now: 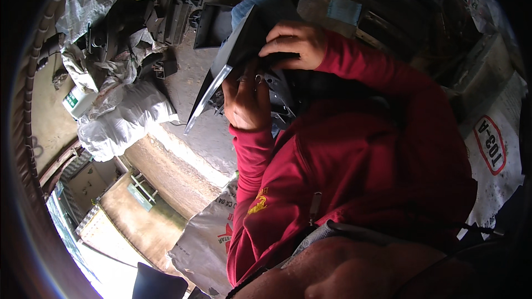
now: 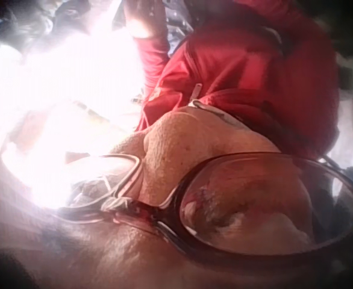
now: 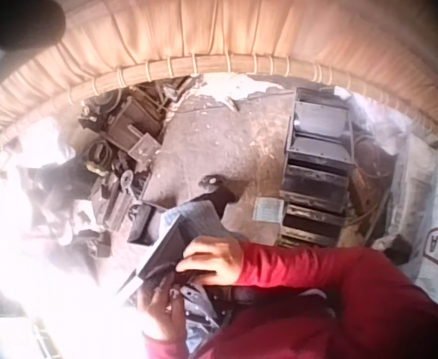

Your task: The person sits on the floor and uses a wrench to tighten screws on a gray plastic housing. They repeatedly reposition the part and adjust fasteners with both hands.

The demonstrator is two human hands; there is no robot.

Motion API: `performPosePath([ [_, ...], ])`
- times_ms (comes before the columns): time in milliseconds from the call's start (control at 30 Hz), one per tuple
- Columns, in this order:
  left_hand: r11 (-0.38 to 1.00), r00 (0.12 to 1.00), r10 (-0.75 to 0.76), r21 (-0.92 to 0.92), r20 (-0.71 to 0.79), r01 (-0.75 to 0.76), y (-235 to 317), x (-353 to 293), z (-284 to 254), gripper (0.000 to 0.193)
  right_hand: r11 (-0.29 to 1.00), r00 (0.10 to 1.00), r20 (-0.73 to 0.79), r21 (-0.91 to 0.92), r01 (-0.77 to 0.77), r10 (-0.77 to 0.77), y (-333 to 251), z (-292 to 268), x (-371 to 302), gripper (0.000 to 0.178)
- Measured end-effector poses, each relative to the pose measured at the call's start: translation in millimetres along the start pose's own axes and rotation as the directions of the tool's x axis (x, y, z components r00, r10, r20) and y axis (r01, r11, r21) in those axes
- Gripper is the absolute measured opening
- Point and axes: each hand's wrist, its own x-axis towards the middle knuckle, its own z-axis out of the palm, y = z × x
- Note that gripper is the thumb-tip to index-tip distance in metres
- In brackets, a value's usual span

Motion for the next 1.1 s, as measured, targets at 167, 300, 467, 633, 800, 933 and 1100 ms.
performPosePath([
  [167, 0.985, 0.983, -0.161, -0.056, 0.091, 0.166, -3, -16, -2, 0.041, 0.999, 0.997, 0.068, -0.029, 0.033, -0.031, -6, 4, 6, 0.057],
  [300, 0.892, 0.959, -0.241, -0.354, 0.151, 0.280, -3, -27, 4, 0.051, 0.995, 0.988, 0.153, -0.097, -0.010, 0.024, -5, 6, 7, 0.055],
  [467, 0.831, 0.938, -0.315, -0.435, 0.145, 0.347, -11, -39, 6, 0.052, 0.994, 0.989, 0.148, -0.101, 0.038, -0.022, -10, 3, 19, 0.043],
  [633, 0.863, 0.913, -0.371, -0.300, 0.169, 0.407, -10, -33, -2, 0.038, 0.991, 0.980, 0.173, -0.111, -0.076, 0.094, -19, 3, 20, 0.041],
  [800, 0.895, 0.949, -0.307, -0.319, 0.069, 0.313, -24, -34, -3, 0.031, 0.982, 0.973, 0.164, -0.120, -0.143, 0.162, -27, 3, 20, 0.043],
  [933, 0.803, 0.927, -0.373, -0.491, 0.028, 0.338, -37, -43, -3, 0.029, 0.979, 0.967, 0.197, -0.150, -0.135, 0.163, -27, 1, 22, 0.045],
  [1100, 0.919, 0.930, -0.362, -0.197, -0.071, 0.343, -58, -57, -12, 0.021, 0.980, 0.969, 0.203, -0.167, -0.104, 0.138, -29, -2, 25, 0.044],
])
